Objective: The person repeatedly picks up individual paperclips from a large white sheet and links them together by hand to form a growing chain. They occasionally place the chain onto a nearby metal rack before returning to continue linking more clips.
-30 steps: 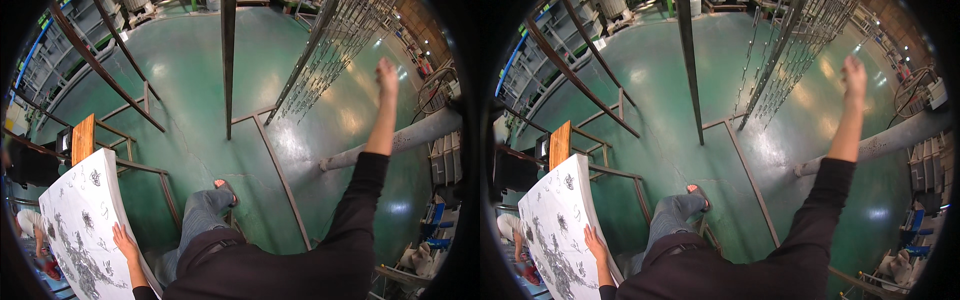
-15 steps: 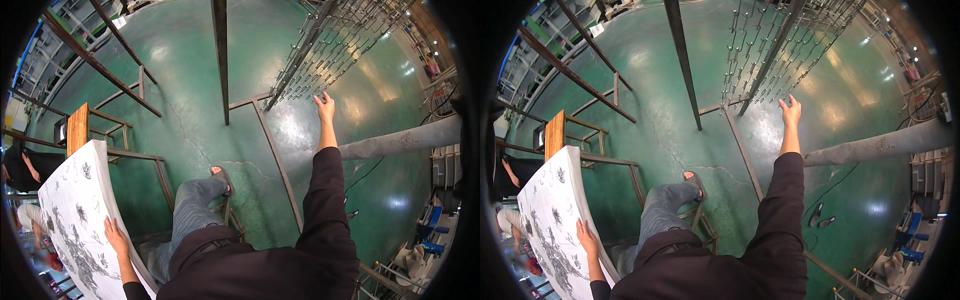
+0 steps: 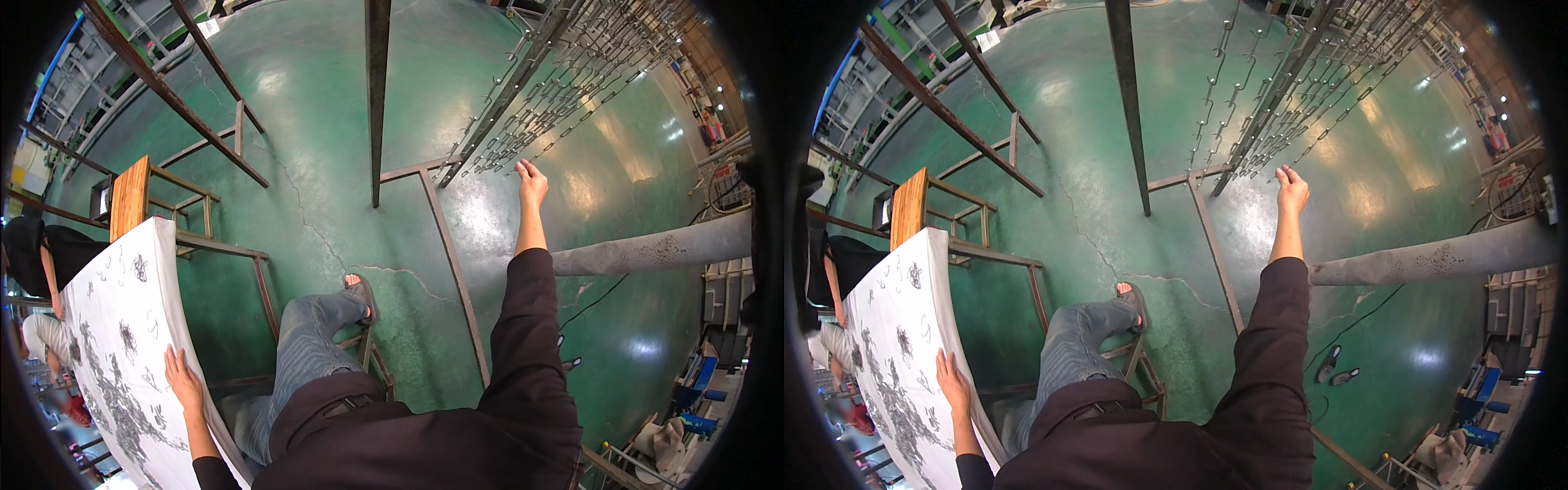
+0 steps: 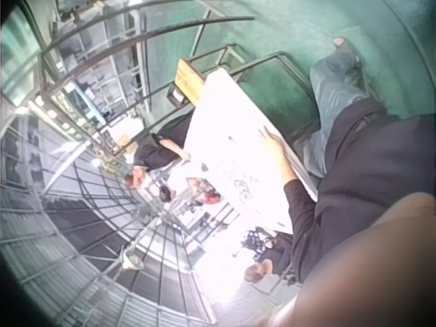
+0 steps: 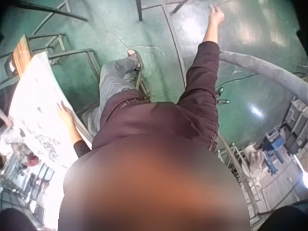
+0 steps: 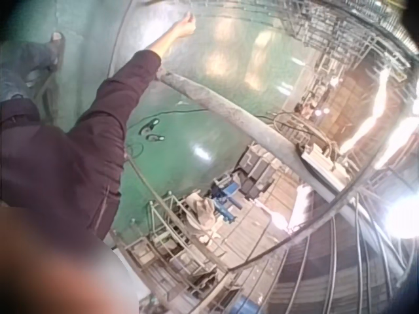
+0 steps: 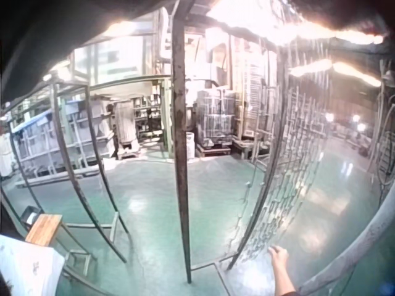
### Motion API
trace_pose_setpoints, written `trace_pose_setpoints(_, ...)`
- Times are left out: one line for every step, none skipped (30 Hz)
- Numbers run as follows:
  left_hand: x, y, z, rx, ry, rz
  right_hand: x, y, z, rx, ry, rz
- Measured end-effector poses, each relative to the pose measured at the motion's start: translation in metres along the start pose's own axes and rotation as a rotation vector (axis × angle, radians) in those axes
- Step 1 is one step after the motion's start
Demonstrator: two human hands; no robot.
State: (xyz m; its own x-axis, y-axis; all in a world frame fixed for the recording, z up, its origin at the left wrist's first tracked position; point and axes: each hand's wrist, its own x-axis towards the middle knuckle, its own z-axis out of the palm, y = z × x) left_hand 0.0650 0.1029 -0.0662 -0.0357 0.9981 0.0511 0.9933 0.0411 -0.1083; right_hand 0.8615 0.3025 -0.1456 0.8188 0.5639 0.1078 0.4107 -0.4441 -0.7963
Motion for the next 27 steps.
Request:
trace_pose_setpoints(0.000, 0.000, 0.000, -0.007, 0.002, 0.004, -0.004, -0.001, -0.002, -0.004, -0.007, -0.002)
trace_pose_setpoints(0.000, 0.000, 0.001, -0.009, 0.012, 0.013, -0.007, -0.002, -0.003, -0.010, -0.009, -0.001)
trace_pose_setpoints(0.000, 0.000, 0.001, -0.005, 0.026, 0.027, -0.011, -0.003, -0.005, -0.009, -0.019, -0.008)
trace_pose_setpoints(0.000, -0.001, 0.002, -0.015, 0.024, 0.022, -0.015, -0.004, -0.007, -0.011, -0.025, -0.011)
trace_pose_setpoints(0.000, -0.001, 0.002, -0.019, 0.027, 0.022, -0.019, -0.004, -0.010, -0.013, -0.031, -0.014)
trace_pose_setpoints(0.000, -0.001, 0.003, -0.017, 0.041, 0.032, -0.022, -0.005, -0.012, -0.005, -0.043, -0.017)
trace_pose_setpoints(0.000, -0.001, 0.004, -0.023, 0.033, 0.021, -0.025, -0.006, -0.014, 0.002, -0.056, -0.021)
trace_pose_setpoints(0.000, -0.001, 0.005, -0.023, 0.037, 0.019, -0.028, -0.006, -0.016, 0.009, -0.066, -0.022)
trace_pose_setpoints(0.000, -0.001, 0.005, -0.015, 0.047, 0.022, -0.031, -0.007, -0.019, 0.011, -0.070, -0.020)
trace_pose_setpoints(-0.001, -0.002, 0.006, -0.026, 0.050, 0.024, -0.034, -0.007, -0.020, 0.012, -0.071, -0.015)
trace_pose_setpoints(-0.001, -0.002, 0.007, -0.028, 0.060, 0.031, -0.036, -0.008, -0.022, 0.009, -0.072, -0.007)
trace_pose_setpoints(-0.001, -0.002, 0.007, -0.030, 0.069, 0.037, -0.037, -0.009, -0.024, 0.005, -0.077, -0.012)
trace_pose_setpoints(-0.001, -0.002, 0.007, -0.037, 0.072, 0.037, -0.039, -0.010, -0.026, -0.003, -0.080, -0.013)
trace_pose_setpoints(-0.001, -0.002, 0.008, -0.042, 0.074, 0.037, -0.040, -0.012, -0.028, -0.023, -0.081, -0.010)
trace_pose_setpoints(-0.001, -0.002, 0.008, -0.038, 0.087, 0.048, -0.042, -0.014, -0.030, -0.002, -0.086, -0.020)
trace_pose_setpoints(-0.001, -0.002, 0.009, -0.048, 0.076, 0.034, -0.043, -0.016, -0.032, 0.008, -0.089, -0.027)
trace_pose_setpoints(-0.001, -0.002, 0.009, -0.048, 0.076, 0.032, -0.044, -0.018, -0.034, 0.007, -0.093, -0.035)
trace_pose_setpoints(-0.001, -0.002, 0.010, -0.040, 0.090, 0.037, -0.044, -0.019, -0.035, 0.012, -0.099, -0.035)
trace_pose_setpoints(-0.002, -0.002, 0.010, -0.056, 0.080, 0.030, -0.043, -0.019, -0.035, 0.006, -0.106, -0.036)
trace_pose_setpoints(-0.002, -0.002, 0.010, -0.064, 0.084, 0.031, -0.042, -0.018, -0.035, -0.009, -0.107, -0.044)
trace_pose_setpoints(-0.003, -0.003, 0.010, -0.072, 0.087, 0.032, -0.040, -0.016, -0.035, 0.000, -0.117, -0.038)
trace_pose_setpoints(-0.003, -0.003, 0.010, -0.087, 0.082, 0.023, -0.038, -0.013, -0.034, 0.001, -0.121, -0.040)
trace_pose_setpoints(-0.003, -0.002, 0.010, -0.102, 0.076, 0.011, -0.036, -0.010, -0.033, -0.003, -0.131, -0.059)
trace_pose_setpoints(-0.003, 0.000, 0.008, -0.109, 0.078, 0.006, -0.034, -0.005, -0.034, -0.022, -0.131, -0.069)
trace_pose_setpoints(-0.002, 0.002, 0.007, -0.125, 0.062, -0.020, -0.035, -0.001, -0.035, -0.044, -0.138, -0.100)
trace_pose_setpoints(0.001, 0.007, 0.006, -0.135, 0.056, -0.047, -0.035, 0.002, -0.037, -0.064, -0.149, -0.157)
trace_pose_setpoints(0.004, 0.012, 0.002, -0.129, -0.001, -0.145, -0.039, 0.004, -0.041, -0.164, -0.168, -0.254)
